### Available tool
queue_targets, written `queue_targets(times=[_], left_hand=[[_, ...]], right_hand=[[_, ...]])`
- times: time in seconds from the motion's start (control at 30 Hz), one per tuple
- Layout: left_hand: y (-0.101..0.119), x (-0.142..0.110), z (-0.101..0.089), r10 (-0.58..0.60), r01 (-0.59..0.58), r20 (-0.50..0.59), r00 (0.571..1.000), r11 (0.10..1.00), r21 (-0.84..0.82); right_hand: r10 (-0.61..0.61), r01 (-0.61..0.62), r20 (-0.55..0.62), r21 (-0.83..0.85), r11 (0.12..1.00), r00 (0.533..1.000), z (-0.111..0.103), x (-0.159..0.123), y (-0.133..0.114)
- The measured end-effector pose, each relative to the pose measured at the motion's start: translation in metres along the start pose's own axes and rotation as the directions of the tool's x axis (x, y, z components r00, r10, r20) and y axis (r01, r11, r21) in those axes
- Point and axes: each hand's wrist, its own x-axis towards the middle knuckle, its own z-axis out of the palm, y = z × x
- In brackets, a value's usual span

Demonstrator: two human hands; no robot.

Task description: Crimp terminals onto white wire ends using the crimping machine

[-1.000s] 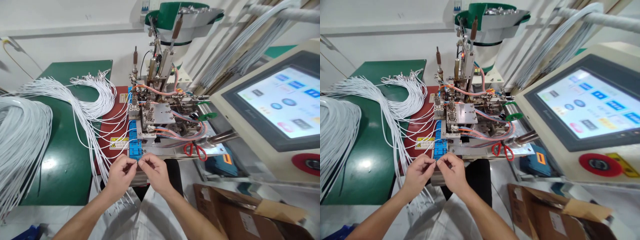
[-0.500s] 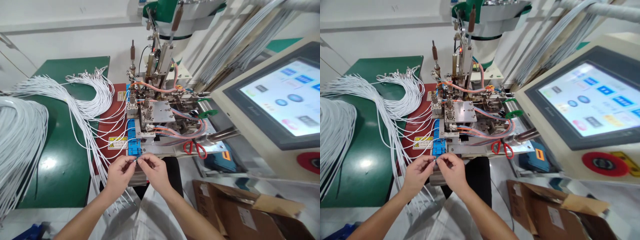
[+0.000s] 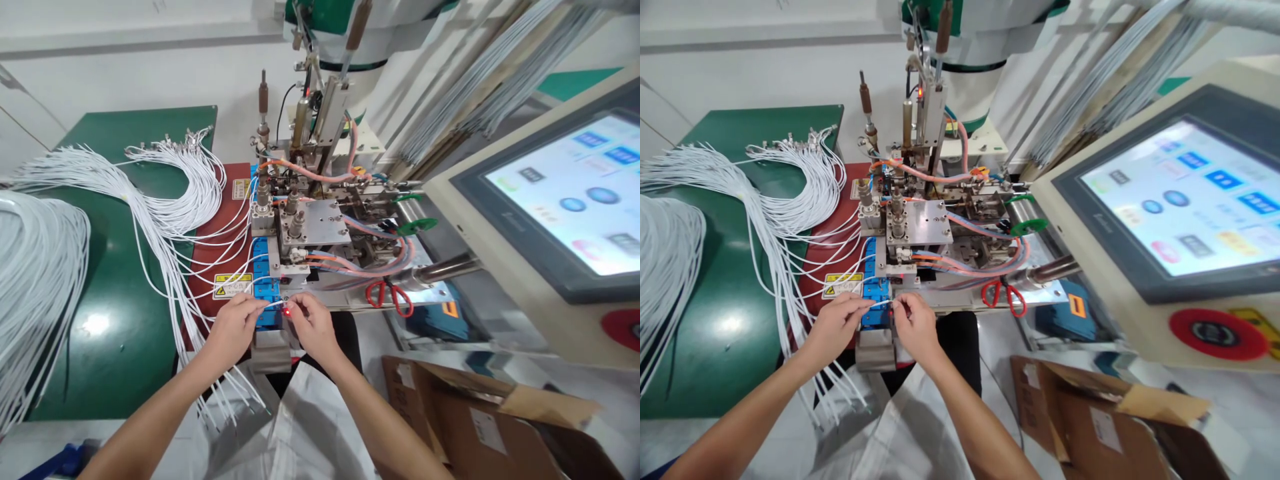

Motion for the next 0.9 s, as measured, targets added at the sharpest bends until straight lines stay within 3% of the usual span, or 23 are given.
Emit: queue_targets(times=[0.13, 0.27, 0.43, 0.6, 0.73, 0.9], left_hand=[[-0.004, 0.002, 0.005, 0.003, -0.001, -0.049, 0.999, 0.999, 0.034], [-0.002, 0.004, 0.004, -0.05, 0.053, -0.032, 0.998, 0.994, 0.1], [0.001, 0.006, 0.004, -0.078, 0.079, -0.014, 0.997, 0.983, 0.168], [-0.001, 0.006, 0.003, -0.039, 0.04, -0.014, 0.999, 0.993, 0.108], [-0.001, 0.006, 0.003, 0.0, 0.005, -0.044, 0.999, 0.994, 0.111], [-0.002, 0.005, 0.005, 0.05, -0.042, -0.045, 0.998, 0.986, 0.162]], right_hand=[[-0.024, 0.026, 0.018, -0.095, 0.995, 1.0, 0.001, 0.002, -0.001], [-0.015, 0.023, 0.046, -0.169, 0.985, 0.999, 0.0, 0.004, -0.002], [0.047, -0.032, 0.122, -0.12, 0.992, 0.991, -0.003, 0.009, 0.002], [-0.075, 0.106, 0.215, -0.14, 0.984, 0.974, -0.007, 0.016, 0.004], [-0.125, 0.153, 0.136, -0.221, 0.963, 0.983, 0.002, 0.017, 0.007], [-0.042, 0.04, -0.008, -0.121, 0.992, 0.999, 0.02, 0.01, 0.012]])
